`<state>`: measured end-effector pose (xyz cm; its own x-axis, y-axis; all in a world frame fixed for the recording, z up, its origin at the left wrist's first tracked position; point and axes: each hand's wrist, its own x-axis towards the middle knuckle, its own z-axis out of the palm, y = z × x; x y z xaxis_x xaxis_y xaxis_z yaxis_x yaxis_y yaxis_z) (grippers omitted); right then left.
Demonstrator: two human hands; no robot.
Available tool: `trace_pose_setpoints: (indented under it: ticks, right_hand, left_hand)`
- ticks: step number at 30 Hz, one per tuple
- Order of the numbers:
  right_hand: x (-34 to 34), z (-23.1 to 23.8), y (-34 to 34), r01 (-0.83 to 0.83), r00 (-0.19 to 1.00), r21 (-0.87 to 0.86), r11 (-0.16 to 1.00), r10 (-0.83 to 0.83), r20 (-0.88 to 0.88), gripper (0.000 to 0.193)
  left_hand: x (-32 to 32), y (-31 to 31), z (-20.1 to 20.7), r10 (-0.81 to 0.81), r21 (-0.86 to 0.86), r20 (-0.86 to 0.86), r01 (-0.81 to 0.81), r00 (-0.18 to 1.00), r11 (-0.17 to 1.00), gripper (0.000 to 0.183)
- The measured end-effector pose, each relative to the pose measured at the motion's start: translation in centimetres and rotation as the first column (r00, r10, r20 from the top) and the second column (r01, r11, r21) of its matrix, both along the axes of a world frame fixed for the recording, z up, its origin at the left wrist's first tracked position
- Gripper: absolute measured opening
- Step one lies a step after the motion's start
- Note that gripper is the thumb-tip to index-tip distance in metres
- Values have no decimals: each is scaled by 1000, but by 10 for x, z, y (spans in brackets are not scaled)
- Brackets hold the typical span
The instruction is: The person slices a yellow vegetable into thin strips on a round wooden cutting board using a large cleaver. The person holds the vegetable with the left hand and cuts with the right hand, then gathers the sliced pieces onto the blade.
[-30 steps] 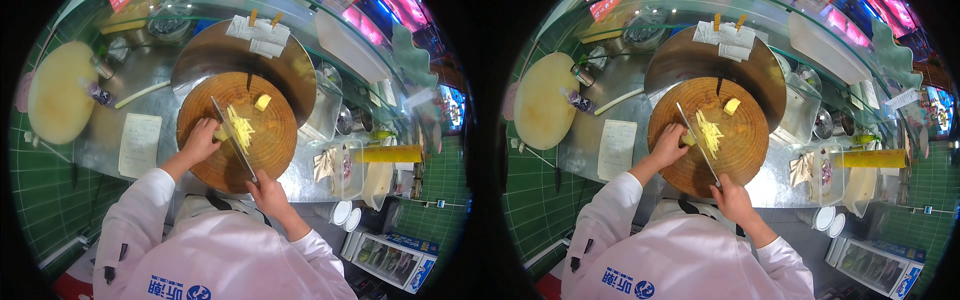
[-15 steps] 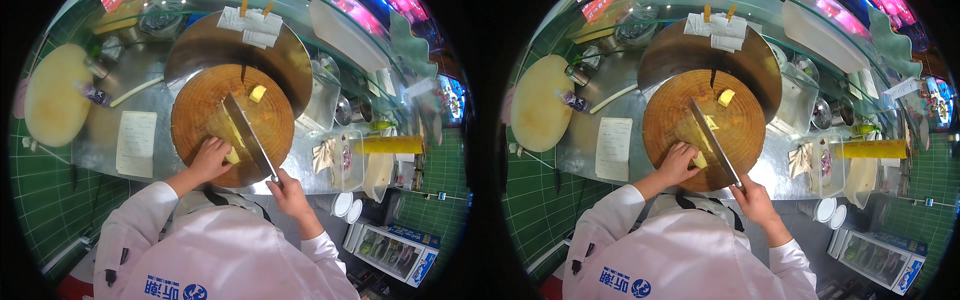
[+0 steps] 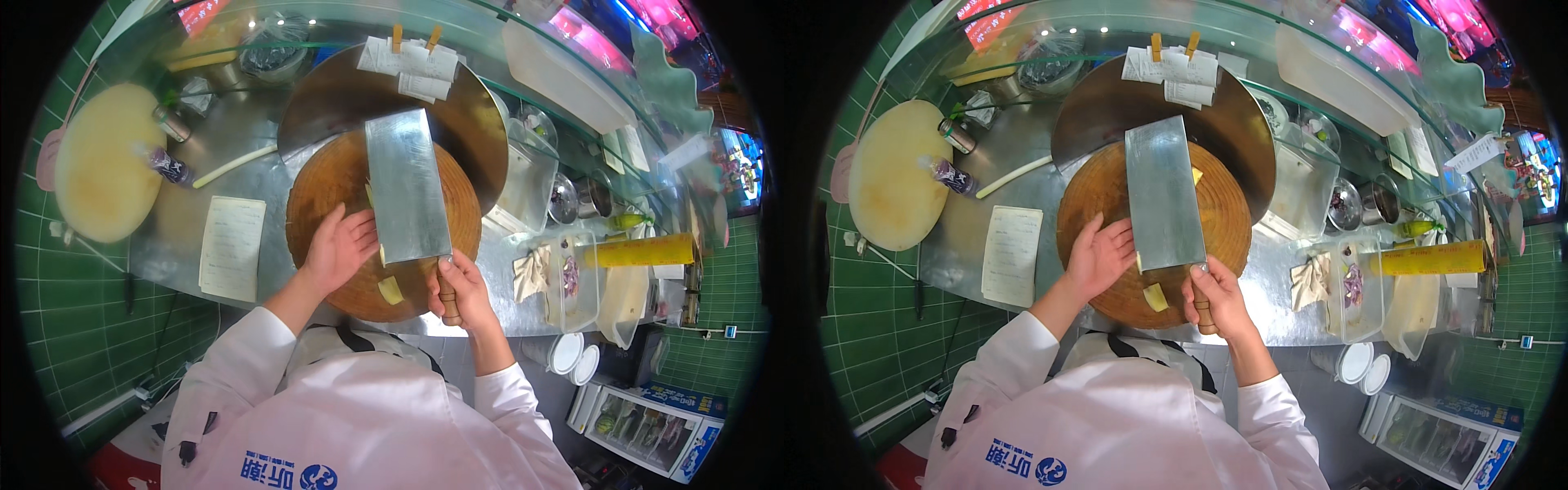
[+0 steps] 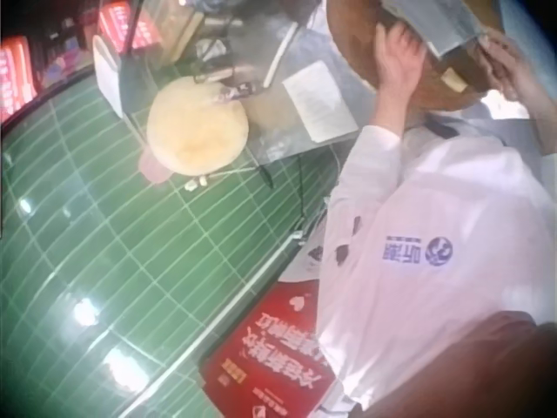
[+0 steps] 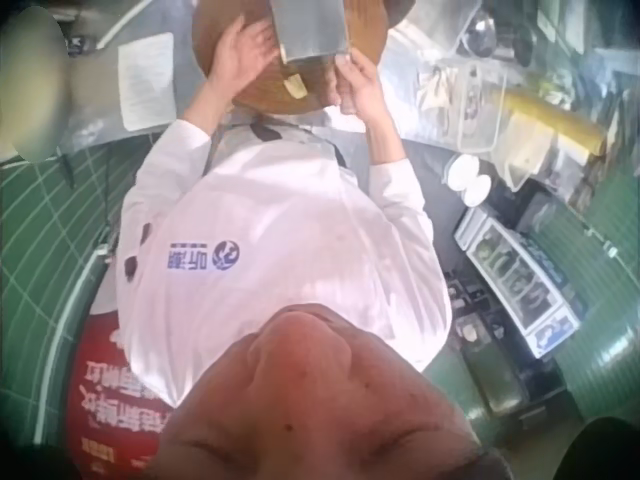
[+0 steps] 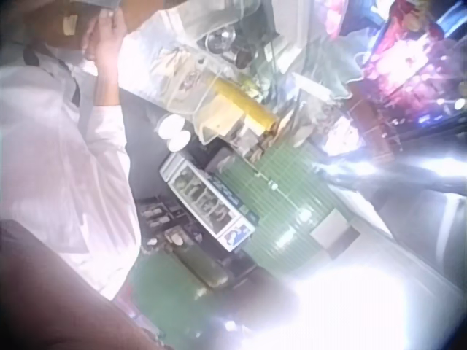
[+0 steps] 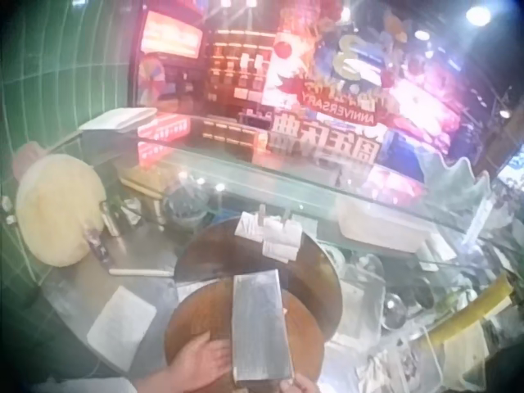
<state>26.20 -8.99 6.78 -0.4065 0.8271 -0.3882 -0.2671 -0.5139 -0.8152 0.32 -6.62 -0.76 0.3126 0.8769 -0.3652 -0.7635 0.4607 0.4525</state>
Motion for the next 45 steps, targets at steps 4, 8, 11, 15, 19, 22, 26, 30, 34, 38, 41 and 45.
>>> trace_pose_setpoints:
  ticks: [4,8,11,15,19,22,26,30,34,38,41,45]
  right_hand:
    - [-2,-13,4,-26,971,-215,976,-27,-238,23]
    - [6,-19,3,-60,961,-308,950,-28,-276,27]
    - [11,-28,-1,-68,961,-342,937,-32,-276,29]
    - [15,-41,-4,-70,957,-382,922,-46,-285,30]
    - [15,-30,-1,-10,980,-356,934,-62,-191,25]
    - [20,-19,6,1,994,-316,949,-35,-104,25]
    - [42,-19,7,27,996,-225,974,-45,-78,25]
    - [55,-13,4,70,997,-163,984,-73,-14,27]
    - [62,-1,-4,117,992,-135,984,-111,53,22]
    - [64,2,-14,128,988,-97,987,-119,97,20]
    - [65,-3,-22,136,987,-81,987,-129,94,18]
    - [61,-1,-28,135,987,-90,987,-126,97,18]
  left_hand:
    - [8,12,21,-6,14,482,-1,876,1000,85]
    - [10,4,8,-14,-4,486,18,874,1000,83]
    - [11,-3,-4,0,-36,448,18,894,999,85]
    - [20,2,3,-53,-18,515,73,856,997,91]
    - [18,0,-5,-27,-52,502,61,865,997,94]
    - [10,-4,-18,-8,-50,522,39,853,998,92]
    - [6,-4,2,-6,-107,427,57,904,993,74]
    - [-1,-1,-1,-47,-116,214,73,976,991,49]
    - [10,9,-17,50,241,-829,276,558,930,40]
    - [3,38,-24,585,443,-807,732,75,518,49]
    - [-9,62,-16,709,375,-702,883,71,283,55]
    - [-25,63,0,703,401,-710,845,44,353,57]
